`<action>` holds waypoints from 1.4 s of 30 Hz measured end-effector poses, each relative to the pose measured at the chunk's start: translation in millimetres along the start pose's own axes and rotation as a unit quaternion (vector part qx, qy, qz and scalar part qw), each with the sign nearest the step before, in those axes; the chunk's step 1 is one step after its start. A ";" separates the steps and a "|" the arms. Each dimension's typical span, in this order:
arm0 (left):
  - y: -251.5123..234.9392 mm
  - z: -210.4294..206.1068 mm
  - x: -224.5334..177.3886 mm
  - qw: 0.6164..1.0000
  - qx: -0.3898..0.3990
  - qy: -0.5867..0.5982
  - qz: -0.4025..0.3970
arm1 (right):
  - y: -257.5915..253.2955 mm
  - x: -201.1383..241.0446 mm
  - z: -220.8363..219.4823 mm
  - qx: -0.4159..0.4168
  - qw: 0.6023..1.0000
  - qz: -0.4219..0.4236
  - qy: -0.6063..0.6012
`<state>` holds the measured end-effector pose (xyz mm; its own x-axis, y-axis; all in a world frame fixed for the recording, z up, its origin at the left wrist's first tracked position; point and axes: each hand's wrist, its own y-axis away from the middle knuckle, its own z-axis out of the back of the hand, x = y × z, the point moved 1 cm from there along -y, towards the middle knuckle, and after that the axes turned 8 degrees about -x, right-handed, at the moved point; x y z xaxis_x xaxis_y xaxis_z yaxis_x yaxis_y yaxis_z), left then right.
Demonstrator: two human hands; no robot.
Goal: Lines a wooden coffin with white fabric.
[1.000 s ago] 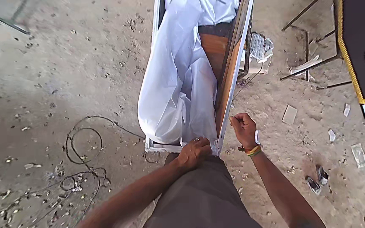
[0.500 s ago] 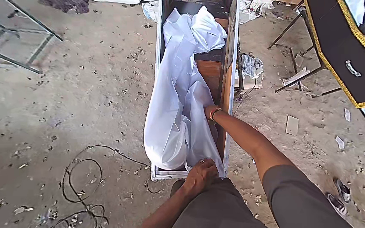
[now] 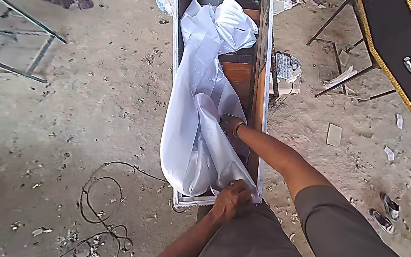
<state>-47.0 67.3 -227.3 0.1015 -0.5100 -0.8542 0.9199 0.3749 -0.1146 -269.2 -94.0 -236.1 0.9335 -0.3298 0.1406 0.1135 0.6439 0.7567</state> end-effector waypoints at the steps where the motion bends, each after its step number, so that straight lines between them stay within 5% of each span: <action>1: 0.0 -0.1 0.2 1.000 0.003 -0.003 0.003 | -6.0 -3.8 -9.2 -0.027 0.999 -0.029 -0.034; 6: 0.1 2.5 -3.2 1.000 -0.005 -0.002 0.002 | -40.1 4.2 -47.6 -0.165 0.954 -0.182 -0.171; 12: -0.6 15.1 -18.6 0.998 -0.052 -0.018 0.008 | -51.3 25.5 -44.4 -0.179 0.905 -0.288 -0.256; 16: 5.5 32.5 -37.6 0.994 -0.012 -0.015 0.107 | -67.5 47.1 -51.2 -0.208 0.841 -0.384 -0.320; 20: 9.8 42.2 -46.6 0.981 0.034 0.003 0.193 | -94.2 57.6 -69.6 -0.263 0.735 -0.500 -0.375; 22: 6.7 45.4 -46.8 0.974 0.039 0.017 0.221 | -80.8 55.6 -59.1 -0.245 0.763 -0.462 -0.381; 24: 10.3 37.2 -39.2 0.981 -0.003 0.022 0.191 | -60.8 43.1 -56.7 -0.282 0.834 -0.317 -0.353; 25: 9.9 32.2 -35.2 0.989 -0.007 0.006 0.150 | -57.2 29.0 -59.7 -0.321 0.838 -0.239 -0.371; 27: 3.7 21.5 -25.4 0.998 0.002 -0.015 0.062 | -48.3 -1.8 -52.3 -0.309 0.802 -0.155 -0.487; 30: -4.3 7.4 -11.7 0.998 0.051 -0.005 0.039 | 16.0 -30.3 16.5 -0.232 0.704 -0.127 -0.660; 34: -8.9 8.0 -7.4 0.997 0.065 -0.014 0.043 | 127.7 -58.5 67.6 -0.363 0.695 -0.073 -0.617; 39: -8.8 6.8 -7.8 0.996 0.078 -0.020 0.042 | 274.4 -74.5 42.6 -0.582 0.637 0.115 -0.492; 42: -10.0 8.1 -7.8 0.997 0.071 -0.023 0.032 | 335.3 -58.2 -10.5 -0.589 0.652 0.069 -0.473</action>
<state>-53.9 61.3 -215.4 0.1766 -0.5241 -0.8332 0.9551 0.2960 0.0162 -281.9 148.2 2.7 0.3978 -0.1314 0.9080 0.7530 0.6122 -0.2413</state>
